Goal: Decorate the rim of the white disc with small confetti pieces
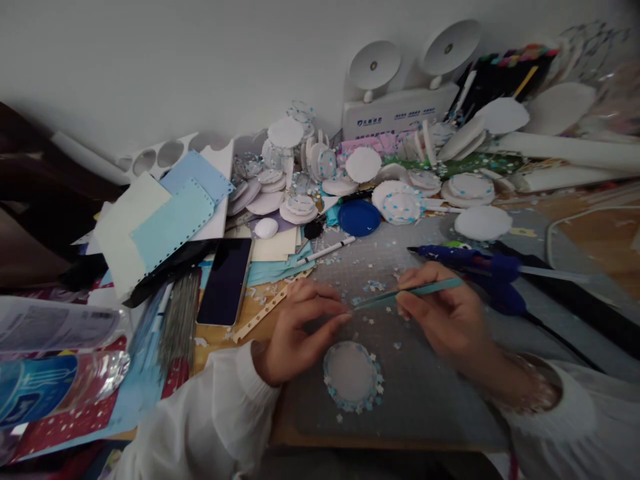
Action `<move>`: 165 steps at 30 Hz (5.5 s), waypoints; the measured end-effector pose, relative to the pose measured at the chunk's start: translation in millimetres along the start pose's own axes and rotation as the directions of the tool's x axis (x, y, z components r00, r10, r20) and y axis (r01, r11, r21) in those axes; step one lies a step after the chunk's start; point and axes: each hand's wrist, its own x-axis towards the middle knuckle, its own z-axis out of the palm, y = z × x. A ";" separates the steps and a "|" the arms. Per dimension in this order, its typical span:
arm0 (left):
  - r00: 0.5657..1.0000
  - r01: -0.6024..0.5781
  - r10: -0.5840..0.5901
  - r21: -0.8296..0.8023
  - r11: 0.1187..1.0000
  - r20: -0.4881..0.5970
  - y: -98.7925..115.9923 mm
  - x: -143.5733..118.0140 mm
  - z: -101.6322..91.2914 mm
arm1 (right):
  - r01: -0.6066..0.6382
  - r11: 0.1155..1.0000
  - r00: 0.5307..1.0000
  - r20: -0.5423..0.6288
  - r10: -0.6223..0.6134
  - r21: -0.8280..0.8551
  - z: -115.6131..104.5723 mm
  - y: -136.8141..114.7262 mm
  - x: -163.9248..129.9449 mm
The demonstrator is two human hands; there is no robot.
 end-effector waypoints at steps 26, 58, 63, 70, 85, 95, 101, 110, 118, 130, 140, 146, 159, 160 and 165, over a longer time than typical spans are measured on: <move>0.996 0.078 -0.081 -0.058 0.995 -0.048 -1.1 -2.9 0.0 | 0.325 0.920 0.943 -0.002 -0.333 -0.218 -5.6 -11.5 4.9; 0.890 0.418 -0.401 -0.740 0.527 0.217 -4.1 -13.0 -2.3 | -0.131 0.697 0.872 0.252 0.420 -0.705 16.6 -21.8 -60.7; 0.881 0.330 -0.452 -0.870 0.366 0.144 0.1 -1.0 -8.0 | -0.228 0.737 0.884 0.182 0.431 -0.637 13.8 -14.7 -59.1; 0.836 0.034 -0.548 -0.996 0.079 -0.015 -8.7 17.2 -35.0 | -0.084 0.763 0.950 0.179 0.255 -0.641 -6.7 -11.8 -61.5; 0.873 0.467 -0.327 -0.425 0.776 0.363 -3.4 -4.9 -7.4 | 0.030 0.083 0.971 0.010 -0.240 -0.996 -95.3 18.4 -11.3; 0.850 0.506 -0.352 -0.422 0.752 0.392 -4.0 -3.7 -5.4 | -0.334 0.382 0.896 -0.416 -0.154 -0.862 -61.1 -22.6 8.9; 0.847 0.507 -0.356 -0.400 0.763 0.395 -1.7 -1.4 -7.7 | -0.082 0.557 0.974 -0.184 -0.130 -0.826 -28.0 1.2 -2.0; 0.881 0.401 -0.226 -0.402 0.823 0.416 -1.4 -0.2 -7.5 | 0.071 0.485 0.989 -0.002 -0.148 -0.872 -43.1 16.6 -12.8; 0.886 0.380 -0.199 -0.408 0.830 0.420 -2.7 -0.2 -7.0 | 0.083 0.478 0.985 -0.001 -0.173 -0.874 -42.6 18.3 -12.9; 0.891 0.379 -0.199 -0.429 0.820 0.407 -3.1 -1.2 -6.8 | 0.073 0.477 0.985 -0.014 -0.175 -0.876 -40.9 19.3 -14.1; 0.884 0.382 -0.198 -0.411 0.828 0.423 -2.6 0.9 -8.2 | 0.161 0.319 0.945 0.052 -0.323 -0.934 -42.9 22.9 -11.6; 0.886 0.408 -0.224 -0.452 0.794 0.406 -1.3 1.4 -10.2 | -0.018 0.145 0.973 -0.051 -0.225 -0.989 -60.9 11.8 2.2; 0.816 0.530 -0.530 -0.666 0.525 0.231 -15.0 -9.1 0.6 | 0.192 -0.027 0.956 0.193 -0.221 -0.981 -73.0 -39.3 -35.9; 0.809 0.523 -0.547 -0.684 0.508 0.213 -14.2 -7.7 1.6 | 0.255 0.056 0.941 0.235 -0.242 -0.965 -64.3 -48.9 -36.7; 0.808 0.486 -0.563 -0.734 0.474 0.172 -7.0 -1.8 4.1 | 0.702 0.123 0.690 0.627 -0.363 -0.702 -2.5 -67.1 -19.2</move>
